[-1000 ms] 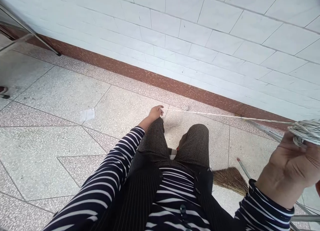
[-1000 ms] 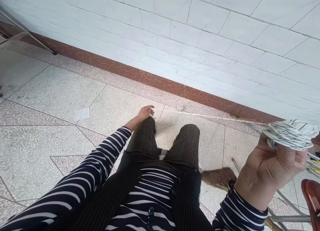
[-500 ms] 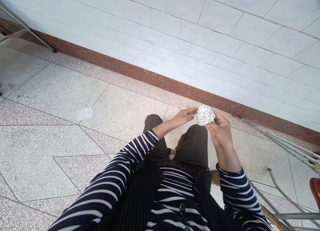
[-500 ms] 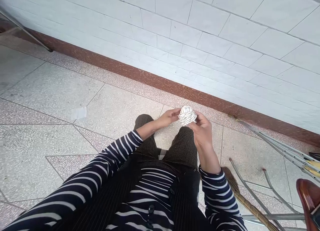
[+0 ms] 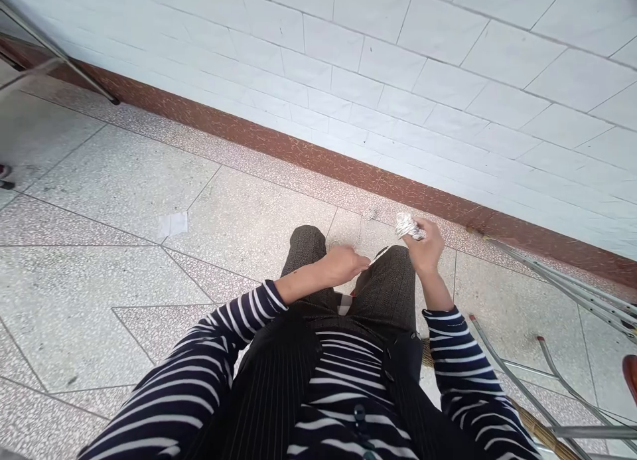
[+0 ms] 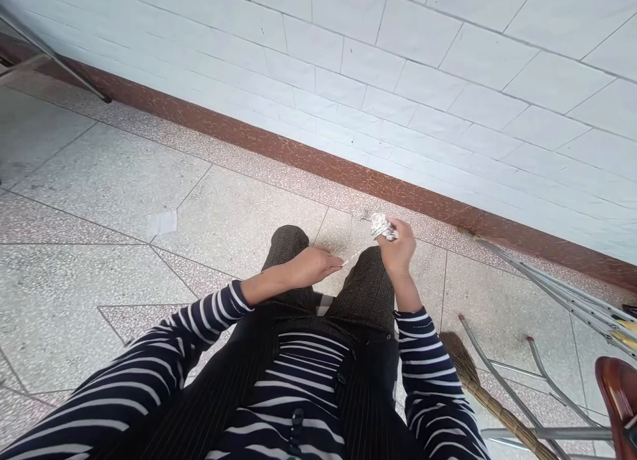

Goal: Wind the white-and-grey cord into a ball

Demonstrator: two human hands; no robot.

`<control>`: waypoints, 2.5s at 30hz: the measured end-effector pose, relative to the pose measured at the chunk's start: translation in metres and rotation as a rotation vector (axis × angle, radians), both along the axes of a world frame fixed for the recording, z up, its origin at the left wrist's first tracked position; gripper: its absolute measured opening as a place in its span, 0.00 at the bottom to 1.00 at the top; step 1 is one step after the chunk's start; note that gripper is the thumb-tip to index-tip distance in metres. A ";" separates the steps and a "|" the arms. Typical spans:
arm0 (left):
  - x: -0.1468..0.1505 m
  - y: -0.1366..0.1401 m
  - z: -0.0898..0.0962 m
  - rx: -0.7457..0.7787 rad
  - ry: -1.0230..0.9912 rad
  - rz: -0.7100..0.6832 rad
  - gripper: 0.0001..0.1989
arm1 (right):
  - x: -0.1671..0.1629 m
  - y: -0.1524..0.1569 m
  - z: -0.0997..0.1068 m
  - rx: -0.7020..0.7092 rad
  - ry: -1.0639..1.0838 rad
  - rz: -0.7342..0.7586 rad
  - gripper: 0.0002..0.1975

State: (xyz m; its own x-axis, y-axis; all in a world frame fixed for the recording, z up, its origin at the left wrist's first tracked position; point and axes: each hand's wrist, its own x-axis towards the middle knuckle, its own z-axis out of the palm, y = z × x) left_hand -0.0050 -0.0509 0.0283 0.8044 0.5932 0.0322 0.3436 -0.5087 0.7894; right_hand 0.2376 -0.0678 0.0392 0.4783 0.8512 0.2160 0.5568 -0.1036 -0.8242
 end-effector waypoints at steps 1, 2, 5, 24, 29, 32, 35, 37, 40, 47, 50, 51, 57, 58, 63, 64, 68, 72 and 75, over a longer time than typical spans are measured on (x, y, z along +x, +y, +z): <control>-0.001 0.003 0.007 0.068 0.008 -0.028 0.13 | -0.005 -0.003 -0.005 -0.052 -0.010 0.060 0.21; -0.002 0.008 0.013 0.135 0.018 -0.053 0.13 | -0.012 -0.007 -0.010 -0.096 0.002 0.124 0.21; 0.000 0.031 0.025 0.223 0.006 -0.043 0.14 | -0.036 -0.025 -0.015 -0.176 0.096 0.294 0.19; 0.022 0.023 -0.051 -0.189 0.009 -0.042 0.14 | -0.005 -0.045 0.048 -0.014 0.783 0.101 0.24; 0.021 0.000 -0.032 -0.139 0.004 -0.147 0.14 | 0.001 -0.018 0.018 -0.072 0.128 -0.030 0.20; 0.017 0.005 -0.016 -0.037 0.003 -0.128 0.14 | -0.017 -0.019 -0.009 -0.225 -0.008 0.111 0.16; 0.013 0.019 -0.008 0.104 0.038 -0.116 0.11 | -0.036 -0.031 -0.024 -0.311 0.058 0.336 0.15; 0.011 0.027 -0.007 0.230 0.097 -0.159 0.11 | -0.041 -0.040 -0.025 -0.374 0.128 0.462 0.17; 0.012 0.032 -0.010 0.360 0.148 -0.248 0.13 | -0.038 -0.050 -0.020 -0.459 0.282 0.609 0.15; 0.023 0.025 -0.019 0.107 -0.014 -0.224 0.11 | -0.023 -0.064 -0.005 -0.434 0.653 0.596 0.18; 0.028 0.019 -0.017 0.038 -0.023 -0.174 0.11 | -0.023 -0.070 -0.004 -0.378 0.726 0.509 0.19; 0.028 0.017 -0.016 0.040 -0.006 -0.145 0.11 | -0.024 -0.072 -0.005 -0.360 0.742 0.478 0.19; 0.022 -0.002 -0.012 0.094 0.213 0.036 0.13 | -0.038 -0.084 -0.014 -0.387 0.840 0.370 0.25; 0.020 -0.005 -0.013 0.105 0.249 0.059 0.13 | -0.042 -0.086 -0.016 -0.434 0.884 0.371 0.27; 0.016 -0.015 -0.025 0.157 0.337 0.117 0.14 | -0.058 -0.093 -0.025 -0.502 1.173 0.281 0.29; 0.016 -0.016 -0.027 0.164 0.336 0.126 0.14 | -0.060 -0.093 -0.026 -0.487 1.222 0.233 0.28; 0.015 -0.020 -0.033 0.212 0.294 0.154 0.16 | -0.062 -0.091 -0.020 -0.480 1.405 0.163 0.25; 0.012 -0.020 -0.034 0.279 0.285 0.179 0.16 | -0.064 -0.089 -0.006 -0.417 1.477 0.199 0.20; 0.010 -0.020 -0.034 0.327 0.276 0.162 0.15 | -0.070 -0.089 -0.002 -0.385 1.340 0.185 0.21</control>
